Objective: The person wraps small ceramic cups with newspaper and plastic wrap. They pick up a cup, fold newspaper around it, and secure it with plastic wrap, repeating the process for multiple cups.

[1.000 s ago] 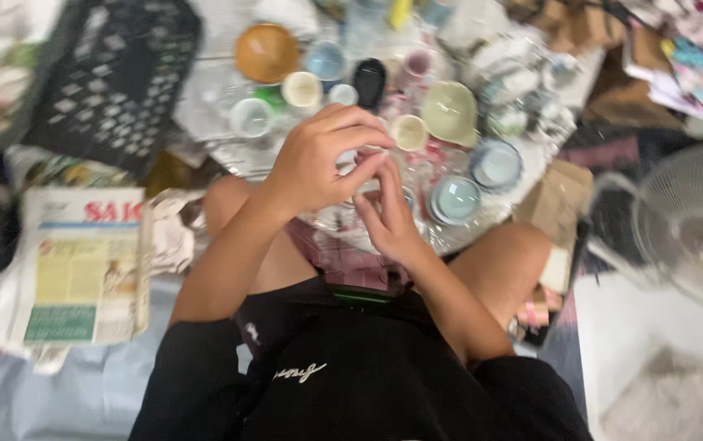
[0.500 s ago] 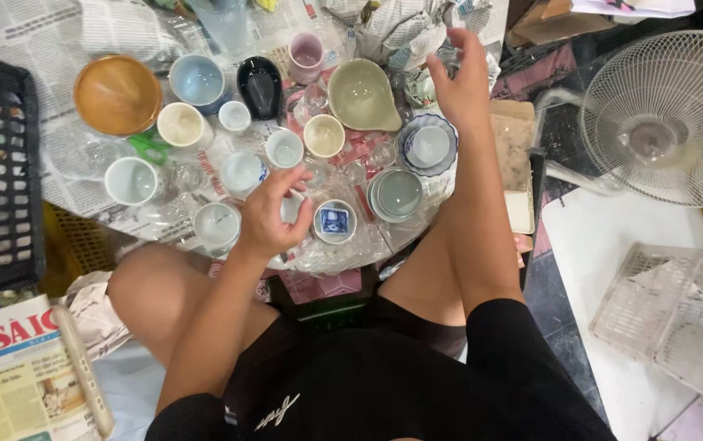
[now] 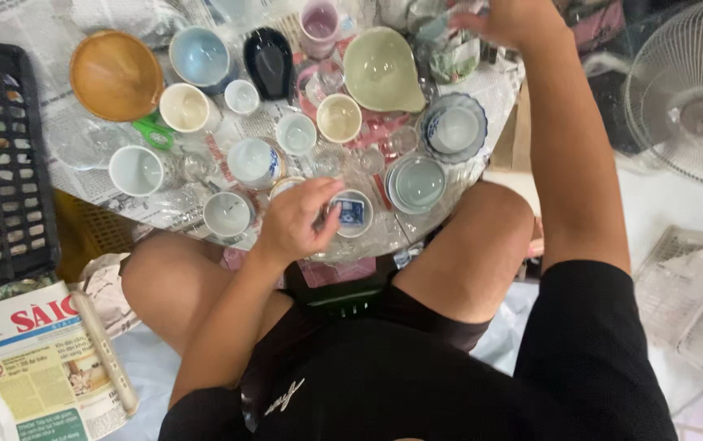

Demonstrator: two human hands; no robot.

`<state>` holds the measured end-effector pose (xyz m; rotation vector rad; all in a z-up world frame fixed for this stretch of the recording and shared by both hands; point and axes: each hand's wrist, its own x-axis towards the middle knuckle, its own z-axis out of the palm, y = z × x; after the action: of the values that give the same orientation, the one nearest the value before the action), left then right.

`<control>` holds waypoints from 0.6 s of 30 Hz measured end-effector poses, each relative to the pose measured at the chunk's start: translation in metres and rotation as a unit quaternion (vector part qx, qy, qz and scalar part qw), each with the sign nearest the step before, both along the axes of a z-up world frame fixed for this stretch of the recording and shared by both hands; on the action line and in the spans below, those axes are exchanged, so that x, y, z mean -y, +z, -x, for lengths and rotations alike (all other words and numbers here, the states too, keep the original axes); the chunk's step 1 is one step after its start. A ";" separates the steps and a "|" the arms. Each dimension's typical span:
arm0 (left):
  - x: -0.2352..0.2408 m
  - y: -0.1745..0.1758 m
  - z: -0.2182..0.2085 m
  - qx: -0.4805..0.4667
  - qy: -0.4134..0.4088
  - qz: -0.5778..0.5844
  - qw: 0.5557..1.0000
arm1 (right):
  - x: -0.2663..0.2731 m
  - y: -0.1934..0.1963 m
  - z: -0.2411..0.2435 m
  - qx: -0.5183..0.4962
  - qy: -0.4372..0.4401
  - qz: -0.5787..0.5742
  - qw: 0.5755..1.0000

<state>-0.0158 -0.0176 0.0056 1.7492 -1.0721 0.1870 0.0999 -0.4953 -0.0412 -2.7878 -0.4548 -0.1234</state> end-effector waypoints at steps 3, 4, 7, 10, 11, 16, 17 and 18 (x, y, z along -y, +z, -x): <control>0.003 0.004 -0.002 0.029 0.004 -0.003 1.000 | -0.009 0.022 -0.011 -0.034 0.041 -0.025 0.998; 0.002 0.006 -0.002 0.037 0.003 -0.006 0.999 | -0.013 0.029 -0.012 -0.044 0.040 -0.024 0.998; 0.004 0.011 -0.002 0.053 0.005 0.003 0.999 | -0.016 0.046 -0.010 0.035 0.087 -0.006 0.996; 0.005 0.011 0.001 0.021 -0.008 -0.013 1.000 | -0.014 0.052 -0.012 0.023 0.085 -0.008 0.996; 0.006 0.010 0.001 0.028 -0.004 -0.013 1.000 | -0.012 0.052 -0.015 -0.005 0.057 -0.039 0.998; 0.007 0.014 0.002 0.025 -0.003 -0.027 0.999 | -0.002 0.062 -0.019 -0.065 -0.032 -0.100 0.992; 0.008 0.015 0.003 0.023 -0.006 -0.026 0.999 | 0.001 0.067 -0.015 -0.063 -0.048 -0.103 0.992; 0.009 0.015 0.003 0.022 -0.009 -0.026 0.999 | 0.003 0.071 -0.010 -0.061 -0.063 -0.107 0.990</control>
<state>-0.0185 -0.0265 0.0210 1.7886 -1.1331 0.1897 0.1103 -0.4980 0.0301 -2.5934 -0.2201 -0.0288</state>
